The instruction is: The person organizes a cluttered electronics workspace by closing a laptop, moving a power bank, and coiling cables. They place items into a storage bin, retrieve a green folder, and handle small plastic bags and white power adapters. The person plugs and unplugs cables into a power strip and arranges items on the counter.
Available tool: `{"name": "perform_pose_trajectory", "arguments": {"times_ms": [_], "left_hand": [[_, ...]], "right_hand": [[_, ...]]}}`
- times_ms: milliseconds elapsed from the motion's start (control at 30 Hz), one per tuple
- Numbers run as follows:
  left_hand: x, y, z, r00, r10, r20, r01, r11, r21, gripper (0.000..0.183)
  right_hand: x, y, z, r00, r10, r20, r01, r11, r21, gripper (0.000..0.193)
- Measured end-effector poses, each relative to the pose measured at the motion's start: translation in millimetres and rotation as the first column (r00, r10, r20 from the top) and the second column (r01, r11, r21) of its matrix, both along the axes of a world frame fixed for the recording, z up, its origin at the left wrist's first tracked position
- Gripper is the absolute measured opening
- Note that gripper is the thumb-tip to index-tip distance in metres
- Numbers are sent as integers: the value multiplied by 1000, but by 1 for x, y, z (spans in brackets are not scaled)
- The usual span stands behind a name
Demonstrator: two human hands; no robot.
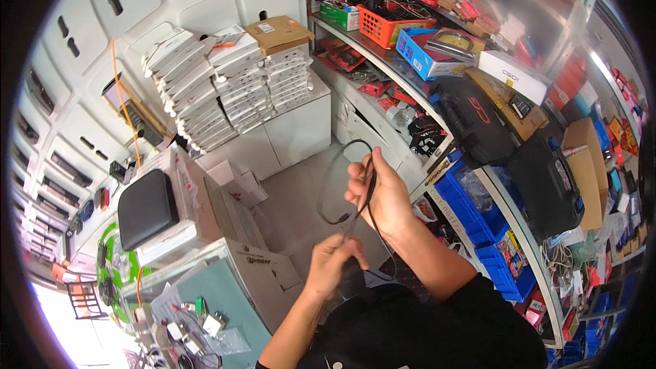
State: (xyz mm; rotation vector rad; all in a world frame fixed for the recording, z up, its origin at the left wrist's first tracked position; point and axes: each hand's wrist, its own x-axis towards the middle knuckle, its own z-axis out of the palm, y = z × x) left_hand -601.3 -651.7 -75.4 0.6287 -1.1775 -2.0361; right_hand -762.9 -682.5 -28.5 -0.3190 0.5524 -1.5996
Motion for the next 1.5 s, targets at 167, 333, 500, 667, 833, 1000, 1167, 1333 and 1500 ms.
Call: {"name": "perform_pose_trajectory", "arguments": {"times_ms": [167,333,500,667,833,1000,1167,1333,1500], "left_hand": [[-9,-67,-19,939,250,-237,-163,929,332,60],[-56,-195,-39,772,605,-196,-473,752,459,45],[-170,-333,-30,770,638,-7,-588,714,379,37],[-278,-451,26,935,353,-13,-351,933,84,66],[-289,-492,45,990,117,78,-109,989,-101,70],[-207,-477,-3,907,239,348,-294,949,113,59],[-97,-404,-58,625,555,549,-689,723,52,50],[-25,-315,-69,297,766,570,-890,439,-125,44],[28,-236,-63,30,833,553,-980,135,-150,39]], "right_hand": [[14,-55,-73,966,-166,-196,171,985,10,34],[-7,-123,-104,706,-41,-707,44,999,-14,30],[-102,-235,-78,677,-64,-733,30,998,-59,24],[-208,-353,-28,309,-449,-838,244,889,-387,40],[-380,-469,57,215,-585,-782,406,782,-474,30],[-524,-571,46,107,-120,-987,474,879,-55,44],[-607,-651,-65,-901,135,-413,156,988,-17,66],[-611,-685,-102,-898,58,-436,123,985,-122,48],[-502,-673,-106,-894,28,-447,102,984,-143,46]]}}
